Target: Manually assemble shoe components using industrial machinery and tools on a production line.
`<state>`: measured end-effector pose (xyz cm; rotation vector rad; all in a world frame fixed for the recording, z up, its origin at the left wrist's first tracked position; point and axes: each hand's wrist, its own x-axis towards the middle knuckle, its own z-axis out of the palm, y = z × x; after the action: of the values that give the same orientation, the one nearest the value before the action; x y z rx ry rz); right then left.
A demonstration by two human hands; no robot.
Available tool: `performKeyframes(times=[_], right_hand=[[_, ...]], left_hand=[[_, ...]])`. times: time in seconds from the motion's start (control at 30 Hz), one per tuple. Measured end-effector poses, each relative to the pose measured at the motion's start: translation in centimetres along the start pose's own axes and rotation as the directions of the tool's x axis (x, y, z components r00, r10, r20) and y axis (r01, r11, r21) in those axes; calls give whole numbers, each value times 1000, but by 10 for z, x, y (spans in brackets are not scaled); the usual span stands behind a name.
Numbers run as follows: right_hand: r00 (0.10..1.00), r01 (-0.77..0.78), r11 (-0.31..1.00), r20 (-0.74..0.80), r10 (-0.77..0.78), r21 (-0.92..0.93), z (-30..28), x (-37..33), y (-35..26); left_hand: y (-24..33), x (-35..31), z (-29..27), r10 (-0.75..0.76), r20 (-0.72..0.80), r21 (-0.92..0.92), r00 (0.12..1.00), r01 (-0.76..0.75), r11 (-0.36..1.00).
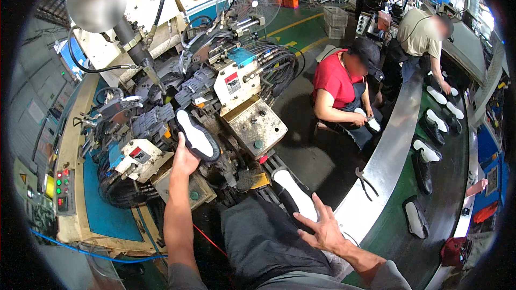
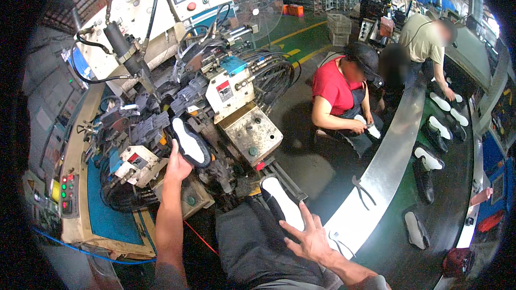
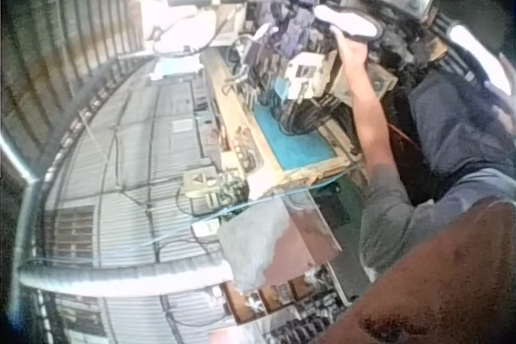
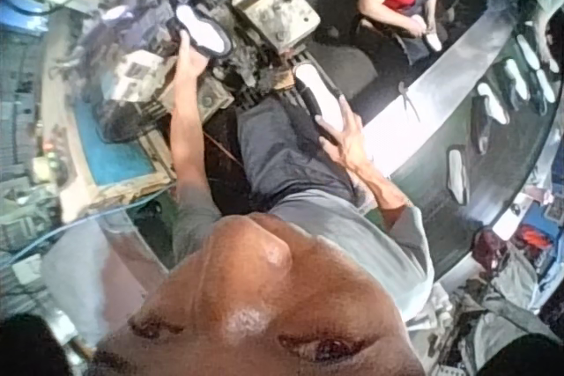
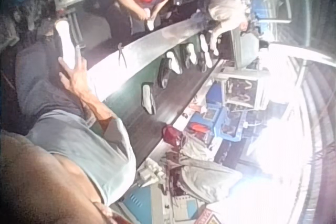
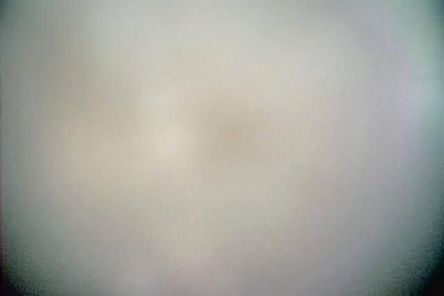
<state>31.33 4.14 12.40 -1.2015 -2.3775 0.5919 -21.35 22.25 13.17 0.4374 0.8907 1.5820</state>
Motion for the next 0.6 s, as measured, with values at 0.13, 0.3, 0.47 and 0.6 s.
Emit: performKeyframes(times=[0.13,0.3,0.47,0.6], right_hand=[[995,89,996,-36,-89,-6,-11,60,-25],[953,282,959,-104,-284,-30,-11,162,-51],[930,364,931,-57,-364,-20,20,272,-96],[916,385,922,-109,-387,-34,69,337,-119]], left_hand=[[-2,11,-14,-24,-116,-36,993,20,999],[0,-55,21,44,-23,-31,999,-44,999],[-17,-218,3,107,160,-140,981,-85,986],[-61,-305,-19,206,182,-460,961,-102,882]])
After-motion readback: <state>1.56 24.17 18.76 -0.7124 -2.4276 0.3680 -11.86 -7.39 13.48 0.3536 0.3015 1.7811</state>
